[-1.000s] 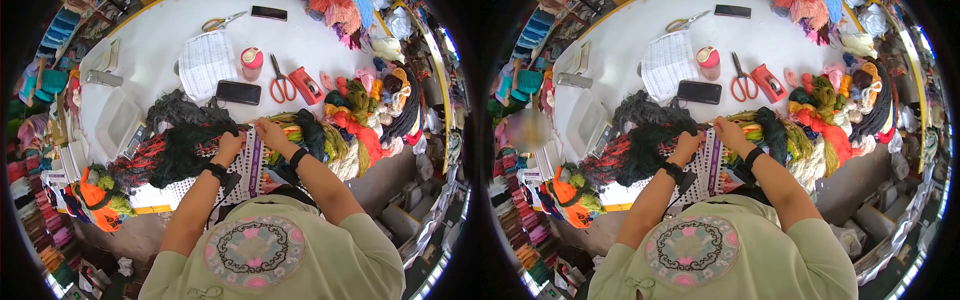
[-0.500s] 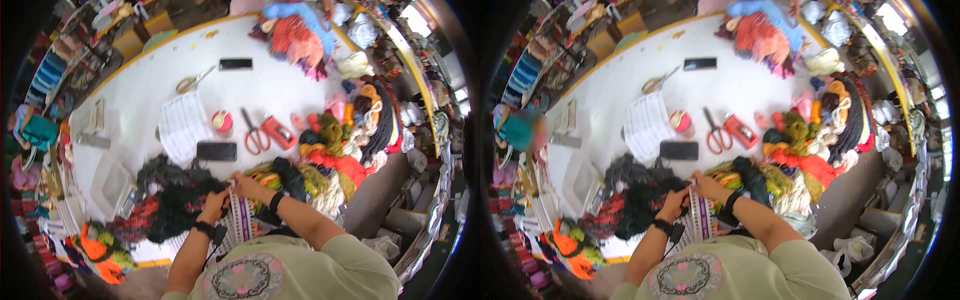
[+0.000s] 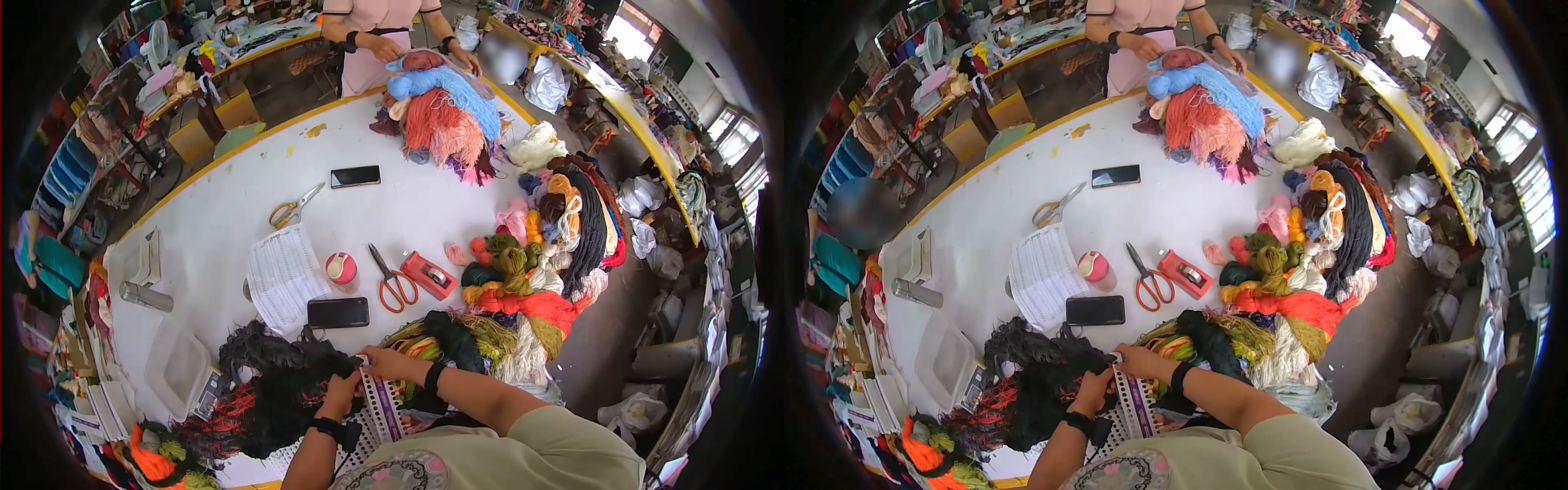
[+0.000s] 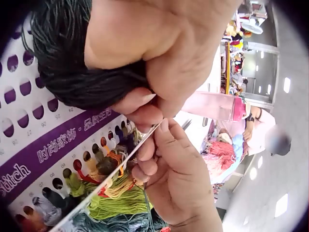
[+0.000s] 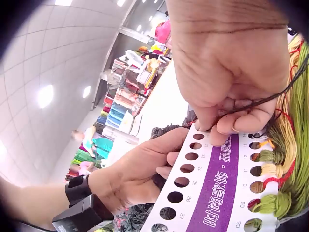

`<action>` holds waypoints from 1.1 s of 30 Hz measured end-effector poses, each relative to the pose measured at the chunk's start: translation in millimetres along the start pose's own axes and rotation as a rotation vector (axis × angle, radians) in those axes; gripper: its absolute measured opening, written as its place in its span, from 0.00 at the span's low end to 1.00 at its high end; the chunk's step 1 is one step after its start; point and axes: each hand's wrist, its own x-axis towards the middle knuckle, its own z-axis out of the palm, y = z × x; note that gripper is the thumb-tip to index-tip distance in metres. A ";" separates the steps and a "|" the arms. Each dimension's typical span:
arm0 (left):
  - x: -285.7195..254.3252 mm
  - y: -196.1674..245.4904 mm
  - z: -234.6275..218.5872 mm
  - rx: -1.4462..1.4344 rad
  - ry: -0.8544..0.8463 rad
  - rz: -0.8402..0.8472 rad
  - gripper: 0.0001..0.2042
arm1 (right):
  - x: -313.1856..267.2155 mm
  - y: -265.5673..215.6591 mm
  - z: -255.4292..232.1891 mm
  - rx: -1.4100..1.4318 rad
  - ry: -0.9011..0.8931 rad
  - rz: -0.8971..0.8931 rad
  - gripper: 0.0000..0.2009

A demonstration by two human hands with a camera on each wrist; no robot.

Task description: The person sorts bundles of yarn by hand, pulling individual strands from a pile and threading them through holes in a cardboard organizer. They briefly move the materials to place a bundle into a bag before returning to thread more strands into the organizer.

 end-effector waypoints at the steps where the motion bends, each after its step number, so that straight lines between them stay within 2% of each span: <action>1: -1.0 -4.5 0.0 -0.011 0.082 0.058 0.12 | -1.3 -1.6 0.0 -0.050 0.023 0.012 0.21; 2: -0.9 -8.0 -1.4 -0.008 0.081 0.067 0.12 | -2.5 -3.1 0.0 -0.100 0.046 0.024 0.21; 4: -6.2 -5.9 -3.1 -0.318 0.247 0.154 0.10 | -3.8 -1.1 0.0 -0.123 0.052 0.024 0.23; 5: -9.9 -5.1 -7.2 -0.391 0.217 0.229 0.05 | -4.9 0.6 1.0 -0.122 0.065 0.015 0.22; 9: -22.3 7.8 -9.8 -0.564 0.135 0.169 0.04 | -3.3 6.2 5.8 -0.133 0.096 -0.005 0.23; 11: -21.6 2.5 -10.0 -0.639 -0.061 0.039 0.05 | -1.4 10.3 9.5 -0.134 0.113 0.006 0.23; 12: -24.0 3.2 -8.7 -0.636 -0.060 0.037 0.05 | -0.2 12.7 11.0 -0.139 0.130 0.016 0.24; 14: -27.3 7.3 -6.7 -0.714 -0.249 -0.024 0.06 | 2.5 16.9 12.1 -0.141 0.133 0.012 0.24; 16: -32.2 12.9 -5.8 -0.676 -0.317 -0.054 0.07 | 7.5 27.0 14.4 -0.144 0.138 0.008 0.24; 18: -33.0 14.8 -2.7 -0.638 -0.383 -0.083 0.09 | 5.2 26.6 16.7 -0.225 0.235 -0.153 0.26; 19: -32.1 13.8 1.3 -0.401 -0.312 -0.049 0.10 | 1.9 21.6 13.9 -0.224 0.236 -0.152 0.26; 21: -27.2 8.5 6.3 -0.017 -0.181 0.009 0.13 | -6.0 9.0 6.1 0.091 -0.001 -0.055 0.29; 22: -26.4 4.6 7.4 -0.017 -0.180 0.008 0.13 | -4.9 11.2 6.6 0.092 -0.002 -0.054 0.29; 24: -26.4 2.3 12.6 0.254 -0.127 0.002 0.11 | -1.5 15.4 5.4 0.157 -0.089 -0.091 0.31; 25: -21.5 -7.2 7.1 0.255 -0.127 0.002 0.11 | -2.9 13.5 5.1 0.157 -0.088 -0.091 0.31; 27: -6.6 -29.7 -13.6 0.999 0.138 0.589 0.12 | -4.8 9.1 3.5 -0.101 0.028 -0.245 0.28; 28: -17.7 -14.7 -16.5 1.003 0.138 0.591 0.12 | -3.1 10.7 3.3 -0.099 0.031 -0.248 0.28; 30: -51.6 15.0 -28.8 0.487 0.240 0.148 0.15 | -0.2 13.9 4.2 -0.227 0.127 -0.080 0.25; 32: -73.3 30.5 -63.4 -0.158 0.118 0.027 0.12 | 0.2 14.5 7.0 -0.249 0.144 -0.038 0.22; 33: -83.5 38.0 -85.3 -0.380 0.054 -0.004 0.11 | 1.3 14.4 8.5 -0.270 0.158 0.008 0.20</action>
